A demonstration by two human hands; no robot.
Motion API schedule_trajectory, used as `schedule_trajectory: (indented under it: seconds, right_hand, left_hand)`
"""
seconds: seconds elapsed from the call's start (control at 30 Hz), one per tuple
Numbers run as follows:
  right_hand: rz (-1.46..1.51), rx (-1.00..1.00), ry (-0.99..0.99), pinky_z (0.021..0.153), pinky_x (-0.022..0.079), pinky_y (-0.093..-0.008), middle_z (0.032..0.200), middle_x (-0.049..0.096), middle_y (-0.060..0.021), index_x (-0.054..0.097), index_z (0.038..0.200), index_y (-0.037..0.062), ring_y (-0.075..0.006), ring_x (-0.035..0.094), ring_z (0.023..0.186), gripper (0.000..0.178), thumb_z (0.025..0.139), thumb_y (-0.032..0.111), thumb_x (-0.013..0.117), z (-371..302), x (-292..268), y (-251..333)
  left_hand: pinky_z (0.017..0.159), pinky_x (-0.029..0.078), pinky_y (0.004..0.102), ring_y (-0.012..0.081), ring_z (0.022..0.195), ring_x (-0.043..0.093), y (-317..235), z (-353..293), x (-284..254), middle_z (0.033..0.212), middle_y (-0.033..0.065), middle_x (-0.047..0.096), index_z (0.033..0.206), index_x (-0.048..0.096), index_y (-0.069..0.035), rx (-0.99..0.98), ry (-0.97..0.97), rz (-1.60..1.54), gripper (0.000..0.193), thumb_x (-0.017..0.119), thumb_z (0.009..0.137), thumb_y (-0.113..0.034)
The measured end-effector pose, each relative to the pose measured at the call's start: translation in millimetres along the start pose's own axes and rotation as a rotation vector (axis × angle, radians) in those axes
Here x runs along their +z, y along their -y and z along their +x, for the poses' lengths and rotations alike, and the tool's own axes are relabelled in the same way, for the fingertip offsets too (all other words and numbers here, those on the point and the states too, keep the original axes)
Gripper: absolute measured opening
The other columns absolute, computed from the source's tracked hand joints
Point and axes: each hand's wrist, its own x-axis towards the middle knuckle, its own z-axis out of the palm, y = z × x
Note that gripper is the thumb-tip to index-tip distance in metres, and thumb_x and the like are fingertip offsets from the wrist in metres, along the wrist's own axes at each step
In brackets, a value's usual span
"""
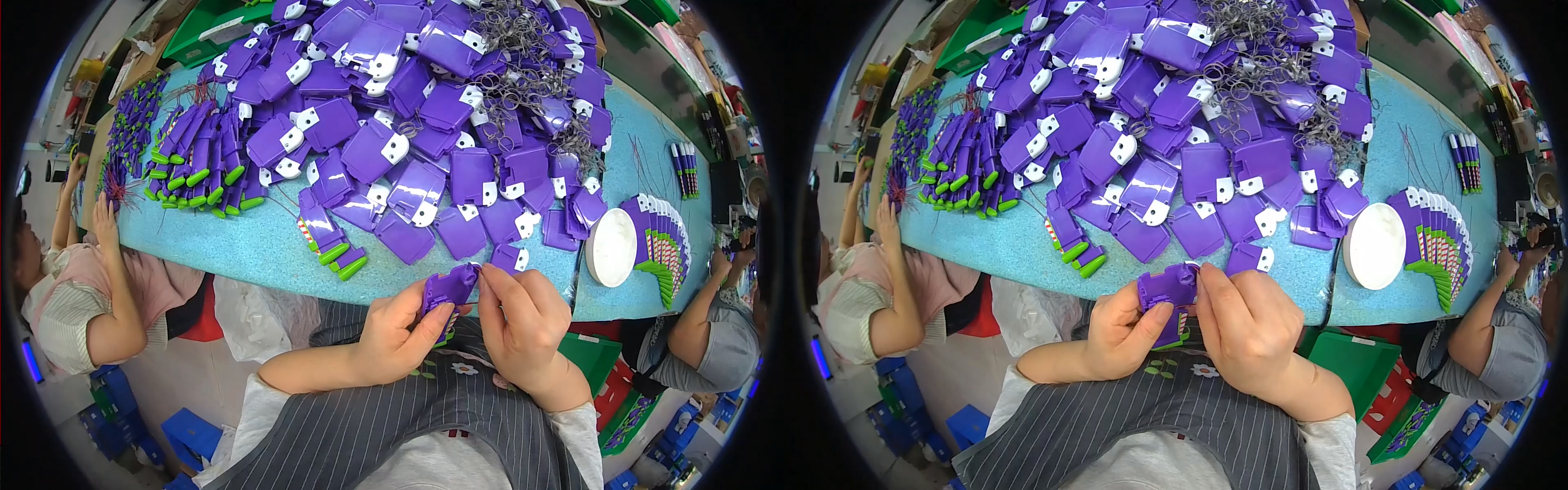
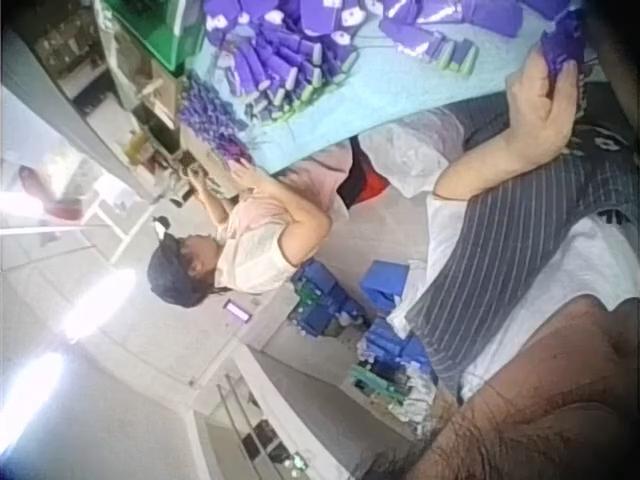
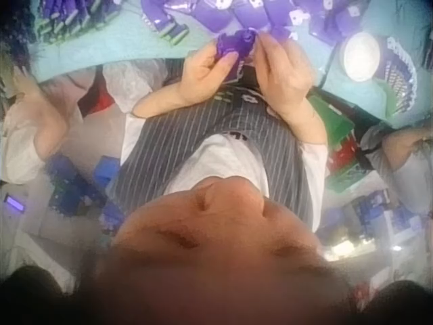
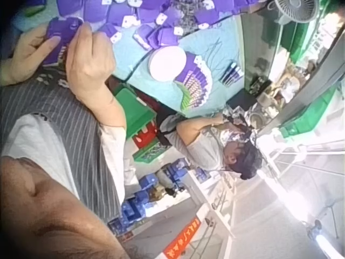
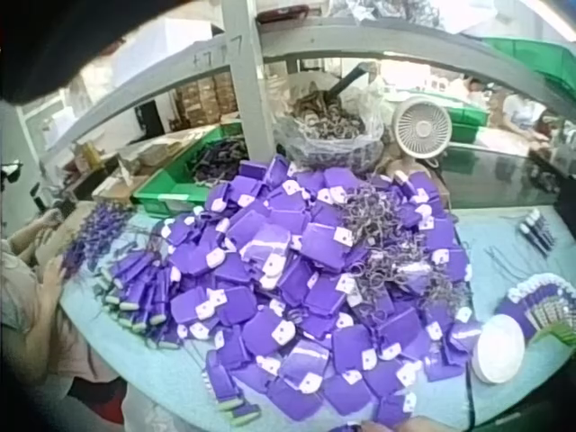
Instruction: The person assembles toy components by hand, inserting wires and small plastic pieces into plastic casings and pressing the parts together.
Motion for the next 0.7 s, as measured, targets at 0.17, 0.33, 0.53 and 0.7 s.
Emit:
schedule_trajectory:
  seconds: [0.17, 0.33, 0.53, 0.7]
  right_hand:
    - [0.092, 0.102, 0.042, 0.046, 0.040, -0.0322, 0.066, 0.052, -0.0088, 0.061, 0.092, -0.0026, -0.0223, 0.052, 0.053, 0.019, 0.075, 0.001, 0.067, 3, -2, 1]
    - [0.615, 0.307, 0.353, 0.062, 0.043, -0.0337, 0.074, 0.051, -0.0125, 0.055, 0.082, -0.0008, -0.0276, 0.054, 0.069, 0.010, 0.086, 0.008, 0.057, 18, -7, -17]
    - [0.794, 0.586, -0.148, 0.052, 0.031, -0.0176, 0.074, 0.051, 0.0044, 0.051, 0.103, 0.0025, -0.0001, 0.041, 0.062, 0.019, 0.088, 0.010, 0.061, 40, 11, -43]
    - [0.727, 0.391, 0.217, 0.057, 0.040, -0.0227, 0.092, 0.057, -0.0067, 0.058, 0.106, 0.0020, -0.0118, 0.053, 0.076, 0.032, 0.078, 0.010, 0.068, 9, 10, -6]
  left_hand:
    - [0.058, 0.050, 0.0300, 0.0202, 0.064, 0.064, -2, 3, 0, 0.087, 0.0159, 0.066, 0.114, 0.051, 0.008, 0.134, 0.001, 0.268, 0.029, 0.056, 0.087, -0.002]
    - [0.056, 0.049, 0.0363, 0.0297, 0.065, 0.063, -7, 8, -5, 0.082, 0.0180, 0.063, 0.111, 0.051, 0.007, 0.244, 0.110, 0.457, 0.030, 0.058, 0.083, 0.000]
    - [0.067, 0.050, 0.0275, 0.0152, 0.077, 0.065, -20, 9, -19, 0.084, 0.0110, 0.065, 0.118, 0.046, 0.001, -0.112, 0.452, -0.185, 0.028, 0.052, 0.091, -0.006]
    - [0.061, 0.052, 0.0288, 0.0164, 0.073, 0.066, -13, 7, -9, 0.092, 0.0162, 0.065, 0.115, 0.047, 0.004, -0.010, -0.146, 0.163, 0.028, 0.053, 0.090, -0.004]
